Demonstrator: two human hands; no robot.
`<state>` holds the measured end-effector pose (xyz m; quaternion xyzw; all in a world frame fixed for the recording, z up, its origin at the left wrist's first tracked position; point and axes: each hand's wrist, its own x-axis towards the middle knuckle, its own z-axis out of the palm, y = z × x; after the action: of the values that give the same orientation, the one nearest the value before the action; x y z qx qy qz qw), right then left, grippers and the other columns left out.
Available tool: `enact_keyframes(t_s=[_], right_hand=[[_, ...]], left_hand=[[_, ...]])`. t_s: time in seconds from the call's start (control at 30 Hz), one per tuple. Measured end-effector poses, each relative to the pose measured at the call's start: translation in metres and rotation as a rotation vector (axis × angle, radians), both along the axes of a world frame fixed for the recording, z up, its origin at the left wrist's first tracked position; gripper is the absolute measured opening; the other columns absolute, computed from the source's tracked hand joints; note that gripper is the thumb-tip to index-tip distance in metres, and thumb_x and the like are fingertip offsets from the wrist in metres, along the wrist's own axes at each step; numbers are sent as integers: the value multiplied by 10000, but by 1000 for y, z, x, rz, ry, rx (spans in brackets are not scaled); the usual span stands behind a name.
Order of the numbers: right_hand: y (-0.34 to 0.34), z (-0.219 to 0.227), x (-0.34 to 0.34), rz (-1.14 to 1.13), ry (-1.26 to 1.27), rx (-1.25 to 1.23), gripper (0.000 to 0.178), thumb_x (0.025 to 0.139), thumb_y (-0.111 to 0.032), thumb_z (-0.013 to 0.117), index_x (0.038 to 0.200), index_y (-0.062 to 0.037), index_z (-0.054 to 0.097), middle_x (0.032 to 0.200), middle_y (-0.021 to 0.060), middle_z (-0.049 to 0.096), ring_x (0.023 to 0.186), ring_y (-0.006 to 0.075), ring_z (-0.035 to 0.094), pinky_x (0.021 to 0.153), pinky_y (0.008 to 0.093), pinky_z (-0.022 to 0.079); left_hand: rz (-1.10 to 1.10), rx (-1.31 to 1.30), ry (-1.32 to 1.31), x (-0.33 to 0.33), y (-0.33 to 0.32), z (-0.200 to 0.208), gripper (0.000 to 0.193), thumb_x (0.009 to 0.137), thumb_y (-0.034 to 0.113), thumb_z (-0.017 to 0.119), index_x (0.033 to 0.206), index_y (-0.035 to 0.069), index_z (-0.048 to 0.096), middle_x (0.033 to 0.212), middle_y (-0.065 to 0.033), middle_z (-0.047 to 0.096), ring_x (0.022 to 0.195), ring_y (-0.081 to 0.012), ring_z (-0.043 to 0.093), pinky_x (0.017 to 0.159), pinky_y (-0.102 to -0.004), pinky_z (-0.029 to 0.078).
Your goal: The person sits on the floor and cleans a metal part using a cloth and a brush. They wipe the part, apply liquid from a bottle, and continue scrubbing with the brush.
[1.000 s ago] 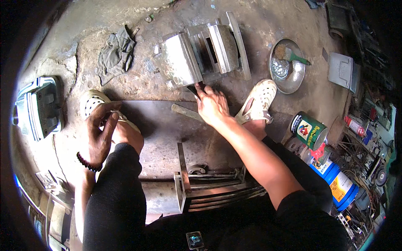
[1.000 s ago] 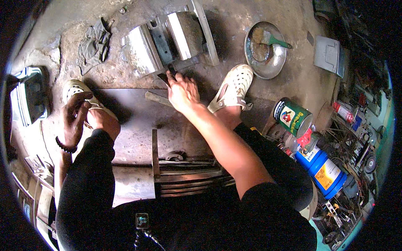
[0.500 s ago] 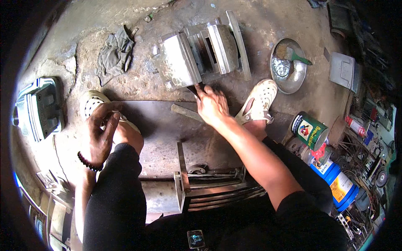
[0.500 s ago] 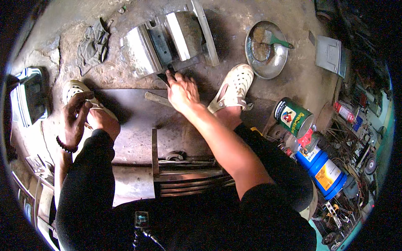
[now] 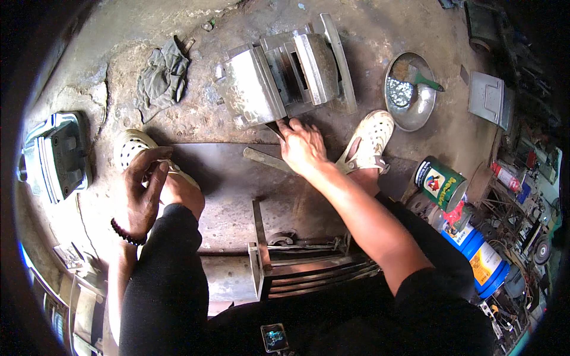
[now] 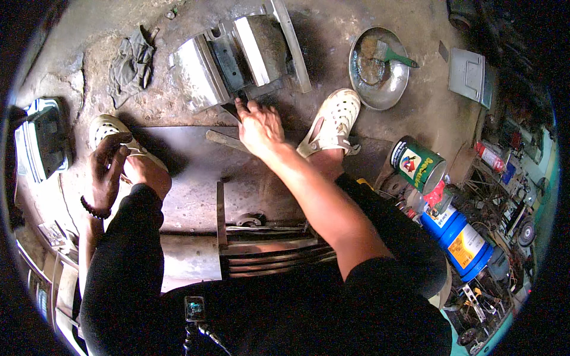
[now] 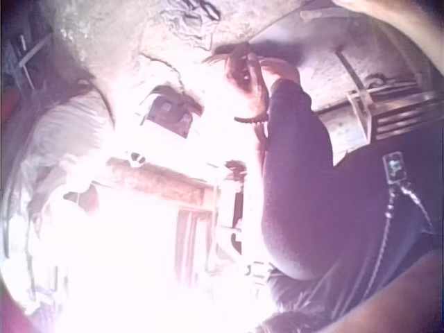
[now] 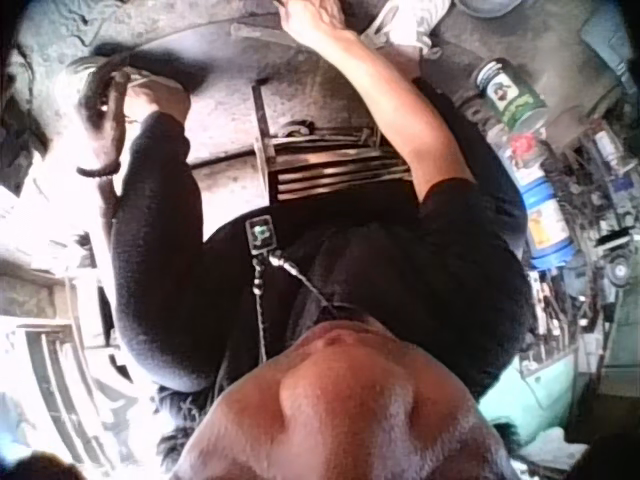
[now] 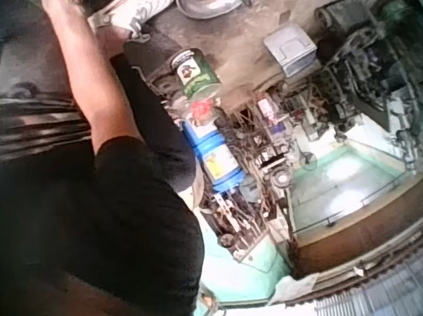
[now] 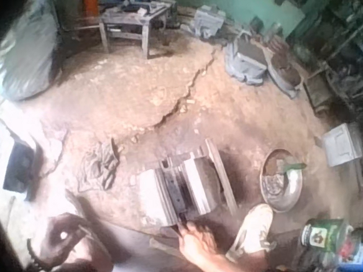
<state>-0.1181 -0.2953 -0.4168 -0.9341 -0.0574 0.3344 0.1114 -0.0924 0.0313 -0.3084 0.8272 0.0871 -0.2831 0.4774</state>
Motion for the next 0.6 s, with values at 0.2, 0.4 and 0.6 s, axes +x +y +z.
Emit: enact_keyframes(t_s=[0.2,0.4,0.6], right_hand=[[1,0,-5,-41,-109,26,324,877,-148,602,1184,-54,647,1102,198,611,945,370,653,925,543,470],[0,-1,-5,-106,-13,57,529,888,-155,559,1409,-110,482,1229,212,563,1035,401,612,1002,527,421],[1,0,-5,-43,-152,63,545,859,-174,609,1386,-74,510,1134,194,599,960,363,642,891,490,488]], left_hand=[[-79,25,-64,-1,1,3,243,951,105,568,1151,-16,635,1051,-127,667,982,-192,627,877,-310,483],[-74,-47,-4,5,-3,4,248,947,109,569,1155,-11,633,1032,-117,657,964,-187,620,860,-307,483],[-94,-70,-18,4,-3,1,253,952,120,567,1157,-14,631,1014,-118,656,941,-186,619,853,-308,483]])
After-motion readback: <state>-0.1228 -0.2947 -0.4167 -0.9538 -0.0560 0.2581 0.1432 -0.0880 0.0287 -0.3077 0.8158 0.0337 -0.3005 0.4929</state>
